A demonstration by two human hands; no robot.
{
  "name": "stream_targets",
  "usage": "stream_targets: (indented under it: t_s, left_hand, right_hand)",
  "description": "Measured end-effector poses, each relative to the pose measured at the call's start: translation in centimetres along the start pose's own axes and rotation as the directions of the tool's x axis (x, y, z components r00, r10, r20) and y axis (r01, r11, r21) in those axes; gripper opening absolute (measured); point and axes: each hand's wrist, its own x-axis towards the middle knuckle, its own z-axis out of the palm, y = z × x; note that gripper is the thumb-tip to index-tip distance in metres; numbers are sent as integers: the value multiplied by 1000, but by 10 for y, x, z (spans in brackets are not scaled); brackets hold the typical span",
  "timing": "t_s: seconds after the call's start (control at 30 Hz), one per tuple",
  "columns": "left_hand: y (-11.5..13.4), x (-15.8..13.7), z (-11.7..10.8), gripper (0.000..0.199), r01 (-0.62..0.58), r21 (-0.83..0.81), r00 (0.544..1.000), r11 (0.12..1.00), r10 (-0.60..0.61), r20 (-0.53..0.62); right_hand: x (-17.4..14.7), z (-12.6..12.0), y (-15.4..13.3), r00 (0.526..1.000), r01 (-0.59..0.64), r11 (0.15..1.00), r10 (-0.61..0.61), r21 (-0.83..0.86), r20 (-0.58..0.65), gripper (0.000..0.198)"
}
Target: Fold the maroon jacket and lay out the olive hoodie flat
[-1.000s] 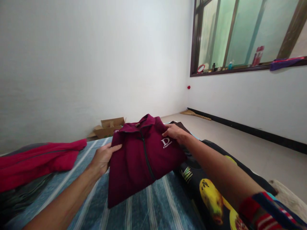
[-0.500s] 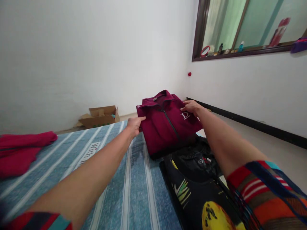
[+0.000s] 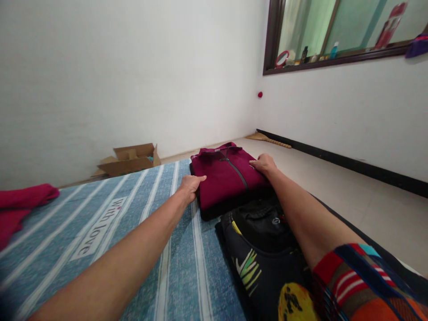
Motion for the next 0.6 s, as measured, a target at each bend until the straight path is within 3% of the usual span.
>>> stream_targets:
  t_s: [0.17,0.27,0.4,0.5,0.6]
  left_hand:
    - [2,-11,1,27,44,-1,999,999,-44,-6]
    - [7,-19,1,27,80,8,997,997,-80,10]
    - [14,-32,-2,31,134,46,989,990,-136,55]
    - [18,-40,-3,31,164,80,980,983,-171,101]
    - [20,-50,-4,31,186,105,969,977,-200,144]
  right_hand:
    - [-17,-6,-20,993,50,987,-66,-154,-101,38]
    - [-31,-8,-46,975,170,965,-194,-199,-104,41]
    - [-48,6,-74,910,414,884,-400,-217,109,55]
    - [-53,22,-76,906,408,885,-362,-226,220,72]
    - [-52,30,-72,907,392,890,-331,-233,261,74]
